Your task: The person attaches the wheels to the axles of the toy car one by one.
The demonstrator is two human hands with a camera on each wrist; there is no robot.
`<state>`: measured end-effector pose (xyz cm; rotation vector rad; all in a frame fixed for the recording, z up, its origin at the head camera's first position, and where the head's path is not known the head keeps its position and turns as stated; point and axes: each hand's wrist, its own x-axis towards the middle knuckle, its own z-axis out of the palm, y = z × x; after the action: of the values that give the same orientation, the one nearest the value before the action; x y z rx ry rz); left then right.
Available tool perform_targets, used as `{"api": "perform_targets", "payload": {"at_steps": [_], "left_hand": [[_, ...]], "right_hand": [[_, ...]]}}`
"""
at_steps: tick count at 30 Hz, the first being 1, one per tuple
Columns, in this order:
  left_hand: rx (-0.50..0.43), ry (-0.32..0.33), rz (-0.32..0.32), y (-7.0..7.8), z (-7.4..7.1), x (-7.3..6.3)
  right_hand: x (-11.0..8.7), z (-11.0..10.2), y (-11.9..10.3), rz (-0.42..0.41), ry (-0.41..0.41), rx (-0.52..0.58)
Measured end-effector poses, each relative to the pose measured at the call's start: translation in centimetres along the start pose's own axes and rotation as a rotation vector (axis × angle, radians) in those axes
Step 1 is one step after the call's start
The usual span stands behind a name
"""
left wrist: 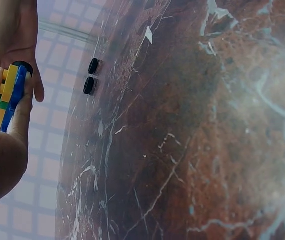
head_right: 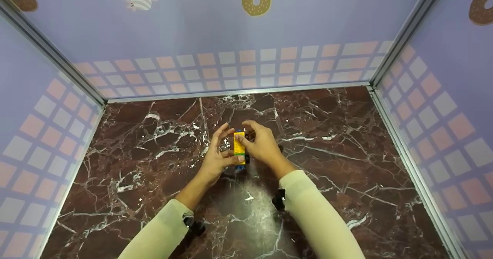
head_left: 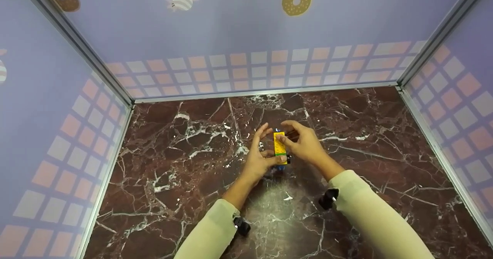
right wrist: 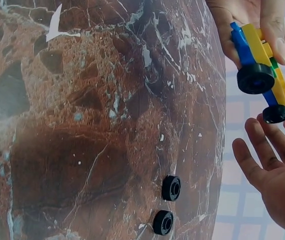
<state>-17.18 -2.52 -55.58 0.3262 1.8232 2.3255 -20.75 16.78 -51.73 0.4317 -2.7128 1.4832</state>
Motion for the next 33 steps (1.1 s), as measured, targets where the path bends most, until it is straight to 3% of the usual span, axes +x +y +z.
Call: {"api": "perform_targets", "payload": {"at_steps": [8,15,33], "left_hand": [[0.051,-0.013,-0.026,0.4,0.3,-0.1],[0.077,0.039,-0.051,0.3,0.1,-0.1],[0.071,0.1,-0.079,0.1,-1.0,0.4]], "right_hand": [[0.0,-0.1,0.0,-0.014,0.002,-0.018],[-0.2,-0.4,0.2,0.022,0.02,0.002],[-0.8,-1.1,0.5,0.104,0.065,0.064]]}}
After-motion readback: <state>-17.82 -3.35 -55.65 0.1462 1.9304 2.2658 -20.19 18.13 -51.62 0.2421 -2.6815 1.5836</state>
